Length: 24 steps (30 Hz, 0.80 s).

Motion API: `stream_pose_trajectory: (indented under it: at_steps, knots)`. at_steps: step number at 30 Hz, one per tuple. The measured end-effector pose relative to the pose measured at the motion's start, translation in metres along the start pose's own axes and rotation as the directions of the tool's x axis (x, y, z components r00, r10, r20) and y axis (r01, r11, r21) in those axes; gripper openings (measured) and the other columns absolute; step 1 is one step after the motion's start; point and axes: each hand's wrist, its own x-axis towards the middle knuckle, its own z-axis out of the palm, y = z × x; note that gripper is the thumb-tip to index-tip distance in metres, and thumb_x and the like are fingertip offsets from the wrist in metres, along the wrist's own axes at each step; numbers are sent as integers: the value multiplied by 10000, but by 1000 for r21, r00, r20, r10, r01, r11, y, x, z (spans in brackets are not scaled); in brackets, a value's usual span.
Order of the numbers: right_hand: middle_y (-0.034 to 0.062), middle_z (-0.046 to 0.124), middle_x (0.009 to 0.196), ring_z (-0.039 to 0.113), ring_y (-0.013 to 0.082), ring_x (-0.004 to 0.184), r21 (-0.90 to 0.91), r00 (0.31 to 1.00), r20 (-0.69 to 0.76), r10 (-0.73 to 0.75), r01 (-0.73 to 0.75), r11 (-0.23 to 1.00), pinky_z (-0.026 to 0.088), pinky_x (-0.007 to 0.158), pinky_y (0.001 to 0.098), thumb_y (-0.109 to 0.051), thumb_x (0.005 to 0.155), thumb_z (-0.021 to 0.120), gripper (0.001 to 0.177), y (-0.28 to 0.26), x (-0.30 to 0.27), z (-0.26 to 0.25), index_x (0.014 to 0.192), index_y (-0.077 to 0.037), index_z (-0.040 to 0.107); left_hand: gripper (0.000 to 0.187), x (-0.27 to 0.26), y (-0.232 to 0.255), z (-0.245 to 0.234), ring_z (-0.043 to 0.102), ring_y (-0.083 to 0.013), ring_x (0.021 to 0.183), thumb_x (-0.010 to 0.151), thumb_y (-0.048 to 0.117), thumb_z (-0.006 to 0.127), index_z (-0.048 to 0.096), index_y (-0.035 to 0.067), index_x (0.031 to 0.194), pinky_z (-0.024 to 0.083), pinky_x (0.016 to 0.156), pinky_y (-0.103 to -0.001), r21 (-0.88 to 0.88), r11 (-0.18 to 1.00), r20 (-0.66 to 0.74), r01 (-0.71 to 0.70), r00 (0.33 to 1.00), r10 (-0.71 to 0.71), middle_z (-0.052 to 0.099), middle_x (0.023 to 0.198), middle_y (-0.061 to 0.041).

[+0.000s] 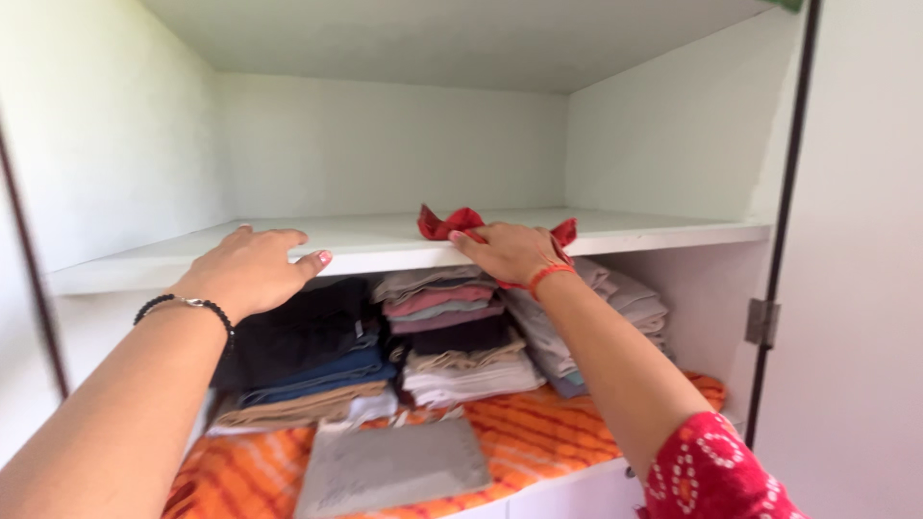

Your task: The person removes two potted artificial flowers from a white cupboard and places them on a nearby bed. They then wipe the interior shelves with a red cloth and line the bottom shelf with newspaper.

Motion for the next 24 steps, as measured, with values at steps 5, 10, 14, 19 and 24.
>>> stream_pose_trajectory:
  at_steps: [5, 10, 14, 19, 24]
  knots:
    - [12, 723, 1258, 624, 272, 1240, 29, 995, -35, -96, 98, 995, 425, 1041, 542, -648, 916, 413, 561, -96, -10, 9, 1231, -300, 721, 659, -32, -63, -11, 444, -334, 1425, 964, 570, 524, 522, 157, 1477, 433, 1124, -508, 39, 998, -60, 47, 997, -44, 567, 1475, -106]
    - [50, 701, 1298, 661, 300, 1169, 123, 747, -367, -554, 629, 767, 499, 945, 451, -139, 716, 582, 533, -180, -7, 46, 1220, -223, 734, 661, -53, -105, -17, 458, -360, 1385, 996, 485, 502, 443, 66, 1505, 419, 1100, -510, 27, 999, -169, 24, 985, -19, 547, 1454, -184]
    - [118, 793, 1082, 728, 293, 1001, 644, 535, 214, -817, 552, 530, 556, 902, 354, -94, 664, 626, 528, -240, -45, 84, 1177, -131, 747, 644, -60, -112, -19, 487, -380, 1360, 1022, 461, 487, 450, 40, 1508, 414, 1116, -498, 11, 1000, -239, -13, 971, 15, 549, 1456, -209]
    - [159, 804, 865, 794, 289, 792, 150, 717, 514, -471, 466, 872, 605, 729, 414, -81, 637, 685, 286, -213, -76, 104, 854, 14, 845, 623, -73, -108, -13, 454, -370, 1387, 1013, 458, 508, 476, 40, 1473, 385, 1132, -491, 13, 997, -223, -74, 972, 75, 519, 1493, -175]
    - [131, 765, 883, 698, 226, 757, 750, 997, 17, -78, 39, 660, 552, 686, 343, -40, 815, 572, 331, -119, -44, 142, 1064, -35, 790, 661, -77, -100, 3, 348, -348, 1463, 981, 480, 542, 434, 101, 1512, 360, 1148, -500, -5, 999, -178, -35, 984, 33, 441, 1561, -119]
